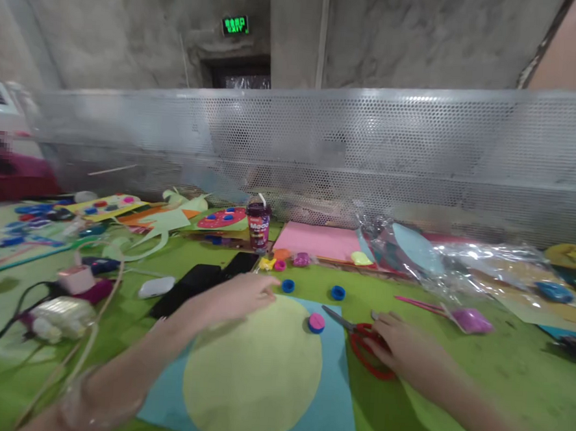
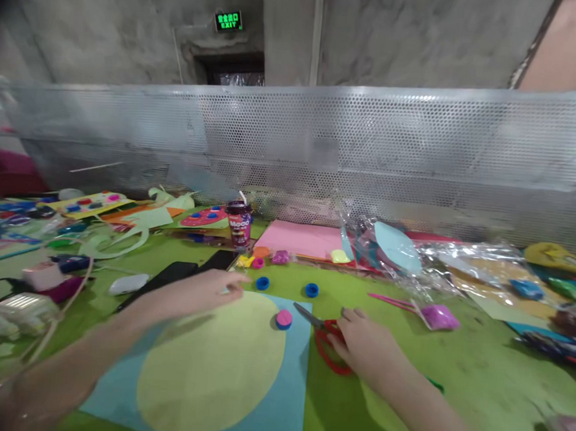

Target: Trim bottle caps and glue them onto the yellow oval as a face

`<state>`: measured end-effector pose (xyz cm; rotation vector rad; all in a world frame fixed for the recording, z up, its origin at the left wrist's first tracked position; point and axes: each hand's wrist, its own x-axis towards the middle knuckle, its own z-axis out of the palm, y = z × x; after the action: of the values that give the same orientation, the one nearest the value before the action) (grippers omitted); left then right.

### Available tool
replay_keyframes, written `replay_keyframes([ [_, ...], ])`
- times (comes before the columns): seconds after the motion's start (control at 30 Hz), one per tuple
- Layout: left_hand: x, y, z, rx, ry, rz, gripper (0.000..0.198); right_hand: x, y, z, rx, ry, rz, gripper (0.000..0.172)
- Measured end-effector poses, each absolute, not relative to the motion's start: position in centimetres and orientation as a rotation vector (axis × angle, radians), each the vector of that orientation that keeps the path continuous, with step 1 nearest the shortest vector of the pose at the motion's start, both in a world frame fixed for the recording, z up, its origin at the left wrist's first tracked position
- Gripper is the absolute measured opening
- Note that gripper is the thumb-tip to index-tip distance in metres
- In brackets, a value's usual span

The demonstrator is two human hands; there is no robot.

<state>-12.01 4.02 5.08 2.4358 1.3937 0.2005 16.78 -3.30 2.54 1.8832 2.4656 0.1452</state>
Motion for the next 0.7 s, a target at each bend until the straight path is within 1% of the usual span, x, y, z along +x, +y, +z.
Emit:
replay_keyframes([
  [0.13,-6.9,2.7,2.9,2.532,1.076,0.321,0.047,16.4,-3.3,2.1,1.864,2.465,0.113,0.021],
  [0.27,-5.3,4.1,1.4,2.561,1.018,0.316,0.064,16.0,-3.2,1.6,1.969,2.429,0.105,0.02],
  [0.37,-5.5,4.9,1.2,2.54,0.974,0.309,0.071,16.0,-3.3,1.6,2.127,2.387,0.093,0.018],
  [0.4,-5.5,4.9,1.1,2.514,0.952,0.306,0.068,16.1,-3.3,1.6,2.185,2.378,0.08,0.018],
  [0.43,-5.4,4.8,1.1,2.487,0.932,0.305,0.061,16.1,-3.3,1.7,2.243,2.376,0.06,0.018],
  [0.57,-5.0,3.8,0.8,2.327,0.922,0.38,0.03,16.0,-3.3,1.8,2.425,2.455,-0.107,0.018],
  [0.63,-4.9,3.4,0.6,2.148,0.943,0.53,0.025,15.7,-3.3,1.7,2.474,2.521,-0.199,0.015],
  [0.7,-5.0,3.4,0.3,1.927,0.927,0.724,0.025,15.4,-3.4,1.4,2.522,2.584,-0.311,0.018],
])
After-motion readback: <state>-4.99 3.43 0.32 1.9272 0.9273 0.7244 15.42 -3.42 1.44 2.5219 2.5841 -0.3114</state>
